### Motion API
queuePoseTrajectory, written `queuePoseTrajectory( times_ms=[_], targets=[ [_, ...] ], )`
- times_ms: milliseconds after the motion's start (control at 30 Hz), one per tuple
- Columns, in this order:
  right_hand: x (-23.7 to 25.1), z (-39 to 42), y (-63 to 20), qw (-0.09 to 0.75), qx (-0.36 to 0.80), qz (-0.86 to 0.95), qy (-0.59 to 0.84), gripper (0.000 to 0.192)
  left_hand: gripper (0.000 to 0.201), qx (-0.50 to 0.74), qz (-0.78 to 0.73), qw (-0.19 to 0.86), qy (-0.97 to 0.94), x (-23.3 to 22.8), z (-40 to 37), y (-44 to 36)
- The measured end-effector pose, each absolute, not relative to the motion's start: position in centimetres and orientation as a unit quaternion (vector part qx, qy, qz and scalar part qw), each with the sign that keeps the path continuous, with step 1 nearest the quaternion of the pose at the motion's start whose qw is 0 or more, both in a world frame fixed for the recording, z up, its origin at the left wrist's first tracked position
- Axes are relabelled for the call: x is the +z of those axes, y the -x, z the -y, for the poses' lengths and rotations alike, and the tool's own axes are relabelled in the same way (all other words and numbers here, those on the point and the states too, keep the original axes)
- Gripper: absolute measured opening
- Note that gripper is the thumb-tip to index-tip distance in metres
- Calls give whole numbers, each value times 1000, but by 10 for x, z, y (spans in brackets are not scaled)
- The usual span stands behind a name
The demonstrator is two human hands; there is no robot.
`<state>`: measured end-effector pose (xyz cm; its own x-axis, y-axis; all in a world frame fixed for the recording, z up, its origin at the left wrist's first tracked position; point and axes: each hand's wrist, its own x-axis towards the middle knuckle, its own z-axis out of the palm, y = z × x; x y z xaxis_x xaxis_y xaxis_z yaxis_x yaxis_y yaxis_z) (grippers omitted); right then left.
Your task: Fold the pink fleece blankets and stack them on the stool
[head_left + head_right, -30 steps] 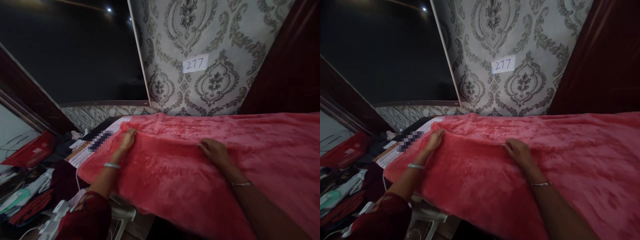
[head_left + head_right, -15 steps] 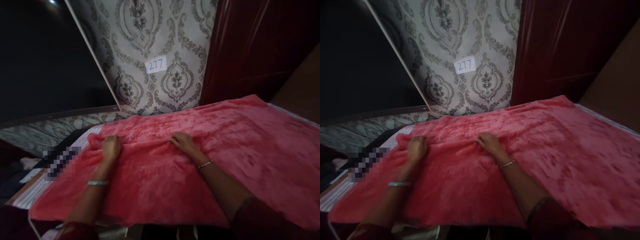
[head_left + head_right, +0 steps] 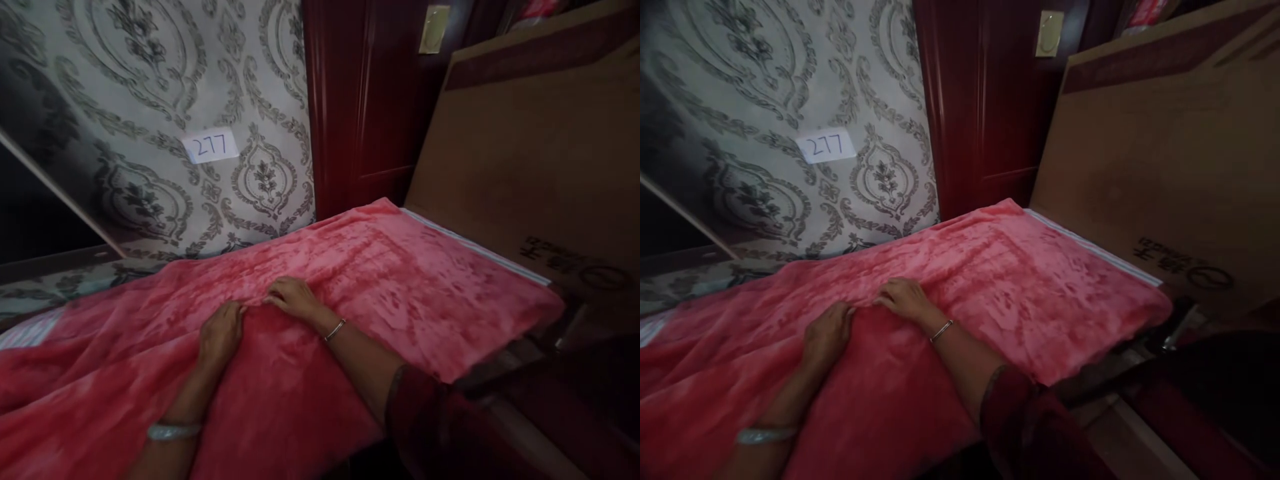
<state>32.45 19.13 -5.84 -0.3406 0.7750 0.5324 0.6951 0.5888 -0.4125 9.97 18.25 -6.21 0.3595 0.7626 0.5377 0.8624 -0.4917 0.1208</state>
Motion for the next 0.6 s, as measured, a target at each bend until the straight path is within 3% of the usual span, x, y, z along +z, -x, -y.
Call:
queuePoseTrajectory(
  times_ms=[333,600],
  targets=[
    [-58,-214,-425,406,21,677,613,12,29,-288,499,106,810,-61,-185,-99],
    [-66,-200,-535,381,29,681,625,18,34,-258,515,96,812,-55,-184,-99]
  ],
)
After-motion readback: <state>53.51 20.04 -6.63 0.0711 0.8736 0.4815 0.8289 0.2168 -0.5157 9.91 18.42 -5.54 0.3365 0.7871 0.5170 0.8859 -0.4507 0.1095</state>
